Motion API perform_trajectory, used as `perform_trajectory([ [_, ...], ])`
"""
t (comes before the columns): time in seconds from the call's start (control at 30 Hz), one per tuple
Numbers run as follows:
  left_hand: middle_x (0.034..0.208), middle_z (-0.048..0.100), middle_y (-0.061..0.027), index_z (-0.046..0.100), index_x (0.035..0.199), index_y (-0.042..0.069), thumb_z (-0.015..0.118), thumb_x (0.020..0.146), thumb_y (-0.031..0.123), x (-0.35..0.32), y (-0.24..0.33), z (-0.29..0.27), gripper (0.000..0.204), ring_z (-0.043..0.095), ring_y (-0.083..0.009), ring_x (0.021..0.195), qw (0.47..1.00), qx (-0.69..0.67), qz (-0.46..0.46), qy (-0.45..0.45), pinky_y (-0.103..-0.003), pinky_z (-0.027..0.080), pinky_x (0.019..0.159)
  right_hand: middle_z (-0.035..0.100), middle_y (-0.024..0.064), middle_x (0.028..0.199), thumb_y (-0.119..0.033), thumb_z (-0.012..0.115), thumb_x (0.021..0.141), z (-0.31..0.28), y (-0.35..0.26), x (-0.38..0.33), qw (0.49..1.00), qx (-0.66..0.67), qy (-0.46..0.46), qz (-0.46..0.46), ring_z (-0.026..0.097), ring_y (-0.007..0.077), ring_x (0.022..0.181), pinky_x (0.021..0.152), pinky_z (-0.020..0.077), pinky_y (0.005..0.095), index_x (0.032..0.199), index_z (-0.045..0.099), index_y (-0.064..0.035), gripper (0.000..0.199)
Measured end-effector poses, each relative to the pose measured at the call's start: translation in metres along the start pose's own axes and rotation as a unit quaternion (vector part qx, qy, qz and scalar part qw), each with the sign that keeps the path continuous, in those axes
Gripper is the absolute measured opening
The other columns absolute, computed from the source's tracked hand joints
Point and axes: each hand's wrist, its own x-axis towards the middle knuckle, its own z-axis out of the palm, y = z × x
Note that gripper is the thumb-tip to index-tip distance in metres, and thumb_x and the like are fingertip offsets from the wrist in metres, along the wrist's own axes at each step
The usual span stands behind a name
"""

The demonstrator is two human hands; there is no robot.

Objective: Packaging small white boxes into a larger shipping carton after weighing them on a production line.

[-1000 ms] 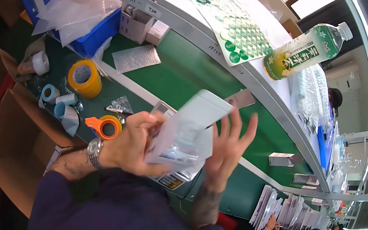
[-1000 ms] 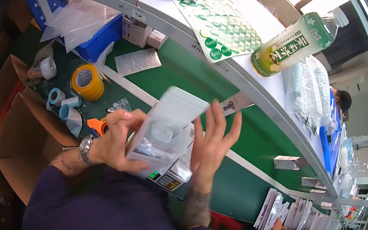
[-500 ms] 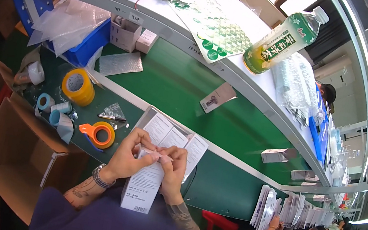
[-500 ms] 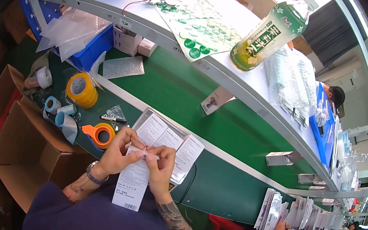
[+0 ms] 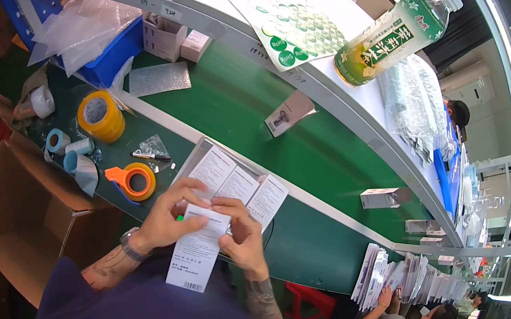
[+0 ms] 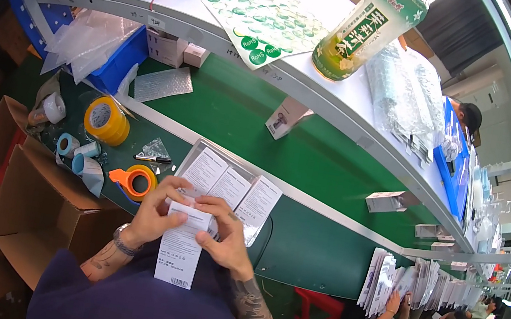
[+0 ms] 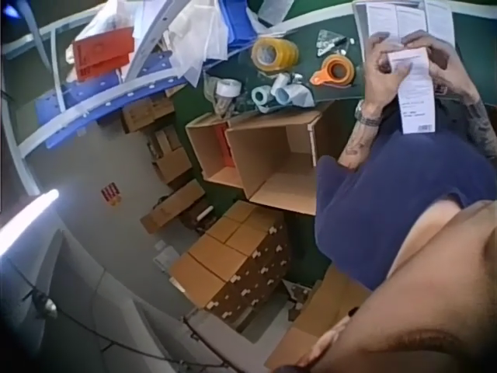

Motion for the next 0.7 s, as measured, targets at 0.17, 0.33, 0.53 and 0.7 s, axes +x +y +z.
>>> perform_trajectory([
  [0.17,0.139,0.041,-0.0174,0.055,0.122,0.003,0.067,0.077,-0.001,-0.012,0.005,0.014,0.046,0.051,-0.0280,0.119,0.988,-0.130,-0.076,0.045,-0.034,0.046,0.096,0.065,0.0149,0.105,-0.008,0.068,0.079,-0.087,-0.021,0.052,0.980,-0.197,-0.027,0.030,0.061,0.0228,0.094,0.085,0.0481,0.0335,0.119,0.062,-0.0019,0.041],
  [0.33,0.139,0.047,-0.0162,0.054,0.125,0.003,0.068,0.074,-0.001,0.060,-0.029,0.001,0.053,0.050,-0.0302,0.123,0.996,0.086,-0.021,0.008,-0.036,0.043,0.100,0.066,0.0242,0.099,-0.027,0.048,0.100,-0.154,0.028,0.173,0.964,0.027,0.234,0.124,0.067,0.0313,0.090,0.081,0.0549,0.0371,0.128,0.046,0.0039,0.042],
  [0.53,0.132,0.052,-0.0156,0.052,0.126,0.002,0.068,0.073,-0.004,0.034,-0.001,-0.029,0.056,0.054,-0.0274,0.117,0.961,0.270,0.066,0.011,-0.035,0.043,0.099,0.066,0.0258,0.105,-0.026,0.043,0.098,-0.159,0.038,0.183,0.965,0.068,0.236,0.095,0.068,0.0330,0.095,0.084,0.0562,0.0386,0.104,0.059,0.0079,0.038],
  [0.7,0.128,0.054,-0.0145,0.052,0.123,0.005,0.073,0.069,0.000,0.032,0.046,-0.030,0.059,0.053,-0.0294,0.118,0.956,0.247,0.133,0.085,-0.037,0.042,0.101,0.058,0.0080,0.066,-0.020,0.048,0.092,-0.123,-0.054,0.081,0.919,-0.211,0.201,-0.266,0.042,0.0172,0.051,0.050,0.0379,0.0261,0.066,0.056,-0.0043,0.031],
])
